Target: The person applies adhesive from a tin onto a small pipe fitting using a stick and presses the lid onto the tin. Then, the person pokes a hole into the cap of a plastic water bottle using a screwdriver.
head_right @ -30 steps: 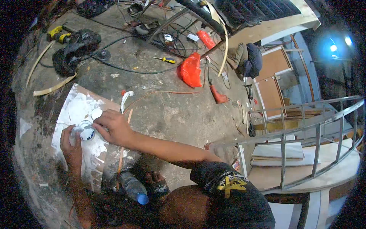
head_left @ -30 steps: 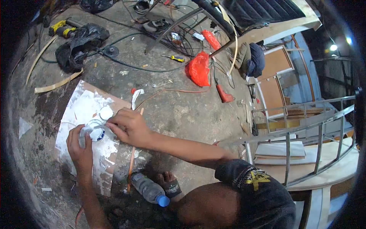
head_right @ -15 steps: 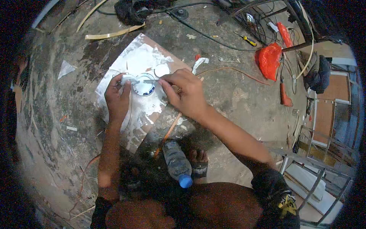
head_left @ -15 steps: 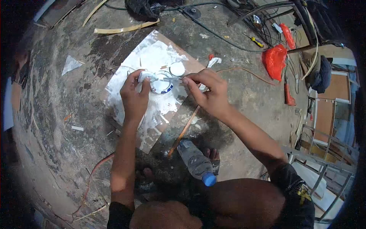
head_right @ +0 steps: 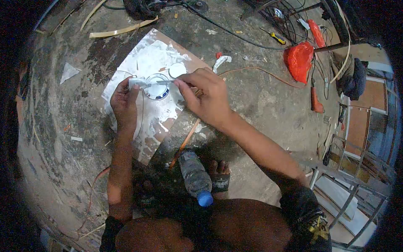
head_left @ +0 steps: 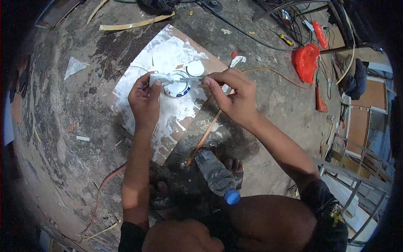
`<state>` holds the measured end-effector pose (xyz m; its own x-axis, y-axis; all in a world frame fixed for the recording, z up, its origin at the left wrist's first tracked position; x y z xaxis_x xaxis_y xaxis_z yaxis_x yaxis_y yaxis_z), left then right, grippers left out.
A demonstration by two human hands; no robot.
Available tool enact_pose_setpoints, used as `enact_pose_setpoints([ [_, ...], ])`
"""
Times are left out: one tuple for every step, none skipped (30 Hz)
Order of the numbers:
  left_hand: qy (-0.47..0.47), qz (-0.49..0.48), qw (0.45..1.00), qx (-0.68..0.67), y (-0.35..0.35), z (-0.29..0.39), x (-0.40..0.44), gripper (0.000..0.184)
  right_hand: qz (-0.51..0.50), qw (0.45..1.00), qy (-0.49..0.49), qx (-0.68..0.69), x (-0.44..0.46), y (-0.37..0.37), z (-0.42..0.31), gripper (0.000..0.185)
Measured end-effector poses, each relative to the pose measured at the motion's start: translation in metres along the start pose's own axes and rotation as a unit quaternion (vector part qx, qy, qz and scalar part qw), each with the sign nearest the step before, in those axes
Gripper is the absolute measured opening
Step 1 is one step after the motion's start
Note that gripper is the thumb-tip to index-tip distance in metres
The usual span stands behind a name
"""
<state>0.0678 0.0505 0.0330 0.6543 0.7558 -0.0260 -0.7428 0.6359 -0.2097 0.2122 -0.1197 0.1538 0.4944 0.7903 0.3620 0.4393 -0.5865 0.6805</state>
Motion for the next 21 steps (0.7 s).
enact_pose_setpoints([
  [0.01,0.004,1.0,0.0,0.001,-0.001,-0.001,0.031,0.003,1.0,0.002,0.0,-0.001,0.001,0.0,0.008],
  [0.02,0.009,1.0,-0.001,0.002,-0.003,-0.002,0.032,0.005,1.0,0.003,0.0,-0.001,0.002,0.001,0.008],
  [0.03,0.015,0.999,-0.016,0.002,-0.004,-0.003,0.032,0.007,1.0,0.005,0.001,-0.001,0.002,0.002,0.009],
  [0.039,0.022,0.999,-0.032,0.003,-0.005,-0.003,0.032,0.008,1.0,-0.006,0.006,-0.002,0.002,0.002,0.009],
  [0.048,0.027,0.997,-0.048,0.002,-0.006,-0.003,0.033,0.009,1.0,-0.016,0.01,-0.002,0.002,0.001,0.01],
  [0.056,0.03,0.997,-0.036,0.002,-0.004,-0.003,0.033,0.011,0.999,-0.027,0.014,-0.002,0.003,0.001,0.01],
  [0.064,0.033,0.997,-0.024,0.001,0.0,-0.004,0.033,0.008,1.0,-0.027,0.008,-0.003,0.004,0.001,0.01],
  [0.072,0.036,0.997,-0.011,0.0,0.001,-0.005,0.033,0.005,1.0,-0.028,0.003,-0.002,0.004,0.002,0.011],
  [0.07,0.035,0.997,-0.019,0.0,-0.001,-0.005,0.033,0.002,1.0,-0.028,-0.001,-0.002,0.004,0.002,0.011],
  [0.068,0.033,0.997,-0.027,0.001,-0.003,-0.005,0.034,0.003,0.999,-0.031,0.004,-0.003,0.004,0.002,0.011],
  [0.067,0.032,0.997,-0.035,0.001,-0.005,-0.004,0.034,0.004,0.999,-0.035,0.009,-0.003,0.004,0.003,0.011],
  [0.072,0.03,0.996,-0.034,0.002,-0.008,-0.004,0.034,0.004,0.999,-0.038,0.014,-0.003,0.004,0.002,0.012],
  [0.076,0.03,0.996,-0.034,0.004,-0.01,-0.004,0.034,0.01,0.998,-0.052,0.025,-0.003,0.004,0.002,0.011],
  [0.081,0.029,0.996,-0.034,0.005,-0.012,-0.005,0.034,0.016,0.997,-0.066,0.036,-0.003,0.003,0.0,0.01],
  [0.087,0.028,0.995,-0.046,0.007,-0.013,-0.005,0.033,0.022,0.995,-0.08,0.047,-0.003,0.002,-0.001,0.009],
  [0.092,0.027,0.994,-0.058,0.008,-0.012,-0.004,0.033,0.023,0.995,-0.085,0.047,-0.003,0.002,-0.001,0.009],
  [0.097,0.026,0.992,-0.069,0.009,-0.012,-0.004,0.033,0.024,0.995,-0.09,0.047,-0.004,0.002,0.0,0.01],
  [0.098,0.021,0.991,-0.089,0.009,-0.014,-0.004,0.034,0.024,0.994,-0.096,0.048,-0.004,0.002,0.0,0.01],
  [0.098,0.017,0.989,-0.107,0.01,-0.017,-0.004,0.035,0.029,0.993,-0.096,0.059,-0.004,0.001,0.001,0.011],
  [0.1,0.012,0.987,-0.126,0.011,-0.02,-0.004,0.036,0.034,0.992,-0.098,0.069,-0.004,0.0,0.003,0.012],
  [0.102,0.006,0.986,-0.135,0.012,-0.021,-0.004,0.036,0.038,0.991,-0.099,0.08,-0.005,-0.001,0.004,0.012],
])
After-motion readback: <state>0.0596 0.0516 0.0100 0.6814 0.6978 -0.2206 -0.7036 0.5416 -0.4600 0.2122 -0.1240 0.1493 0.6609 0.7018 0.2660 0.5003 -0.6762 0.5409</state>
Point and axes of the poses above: each hand's wrist, its own x-axis towards the middle knuckle, its own y-axis out of the back of the hand, z = x × y, the point moved 3 cm from there along x, towards the middle knuckle, and after that the axes turned 3 degrees about -z, right-handed, at the moved point
